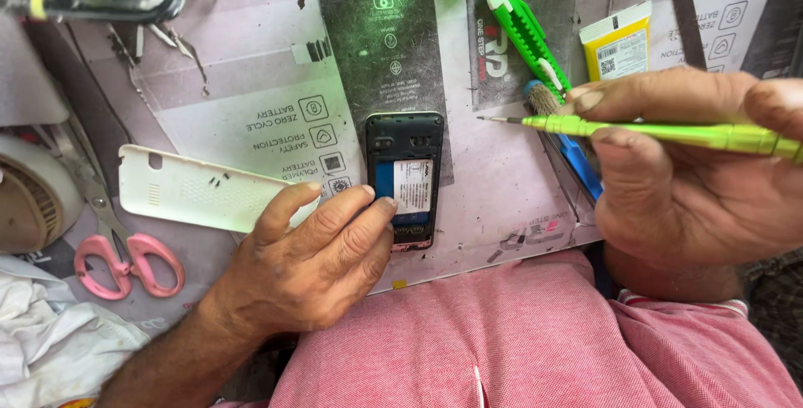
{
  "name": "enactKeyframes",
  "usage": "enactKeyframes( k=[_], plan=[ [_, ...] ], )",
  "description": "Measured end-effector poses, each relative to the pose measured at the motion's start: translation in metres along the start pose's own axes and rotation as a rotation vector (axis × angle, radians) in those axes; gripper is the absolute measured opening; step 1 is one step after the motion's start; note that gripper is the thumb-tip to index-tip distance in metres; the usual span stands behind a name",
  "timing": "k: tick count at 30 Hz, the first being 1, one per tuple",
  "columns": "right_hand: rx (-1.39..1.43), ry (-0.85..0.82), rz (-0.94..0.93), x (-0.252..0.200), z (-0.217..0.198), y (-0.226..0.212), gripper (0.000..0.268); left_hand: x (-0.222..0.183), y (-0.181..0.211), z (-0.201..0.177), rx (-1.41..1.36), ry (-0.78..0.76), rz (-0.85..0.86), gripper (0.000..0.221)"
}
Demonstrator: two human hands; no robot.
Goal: The person uses a screwdriver to remove screws from a mobile phone, takes out the battery, and separates the phone housing to work on internal components.
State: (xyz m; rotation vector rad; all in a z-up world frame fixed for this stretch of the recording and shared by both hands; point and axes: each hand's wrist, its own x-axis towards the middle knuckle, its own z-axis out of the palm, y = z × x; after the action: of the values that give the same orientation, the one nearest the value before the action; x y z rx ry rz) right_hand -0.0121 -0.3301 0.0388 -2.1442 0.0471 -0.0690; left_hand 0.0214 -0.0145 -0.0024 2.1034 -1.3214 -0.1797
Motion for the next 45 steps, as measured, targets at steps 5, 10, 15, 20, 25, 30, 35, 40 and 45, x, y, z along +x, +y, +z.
enactKeyframes(
  k=[5,10,15,20,25,30,35,40,45],
  plan=[
    [-0.007,-0.051,0.018,0.008,0.003,-0.011,0.04,0.0,-0.002,0.0,-0.009,-0.009,-0.002,0.011],
    [-0.017,-0.078,0.043,0.012,0.006,-0.018,0.037,-0.002,-0.002,0.001,0.014,-0.008,0.007,0.009],
    [-0.063,-0.132,0.068,0.011,0.003,-0.018,0.027,-0.002,0.0,0.002,0.021,0.003,0.001,0.008],
    [-0.123,-0.194,0.216,0.011,-0.004,-0.023,0.02,0.001,-0.001,0.001,0.033,0.013,0.01,0.009],
    [-0.008,-0.306,-0.03,0.02,0.005,-0.011,0.038,0.003,-0.002,0.0,0.026,0.009,0.058,0.014],
    [-0.022,-0.315,-0.199,0.02,0.019,-0.015,0.06,0.006,0.0,0.001,-0.003,0.015,0.047,0.016],
    [-0.042,-0.301,-0.184,0.019,0.029,-0.019,0.061,0.005,-0.001,0.002,-0.009,0.037,0.052,0.018],
    [-0.063,-0.309,-0.221,0.019,0.03,-0.018,0.062,0.004,-0.001,0.003,-0.015,0.053,0.053,0.016],
    [-0.09,-0.263,-0.27,0.021,0.037,-0.023,0.064,0.002,0.001,0.008,-0.017,0.074,0.03,0.015]
  ],
)
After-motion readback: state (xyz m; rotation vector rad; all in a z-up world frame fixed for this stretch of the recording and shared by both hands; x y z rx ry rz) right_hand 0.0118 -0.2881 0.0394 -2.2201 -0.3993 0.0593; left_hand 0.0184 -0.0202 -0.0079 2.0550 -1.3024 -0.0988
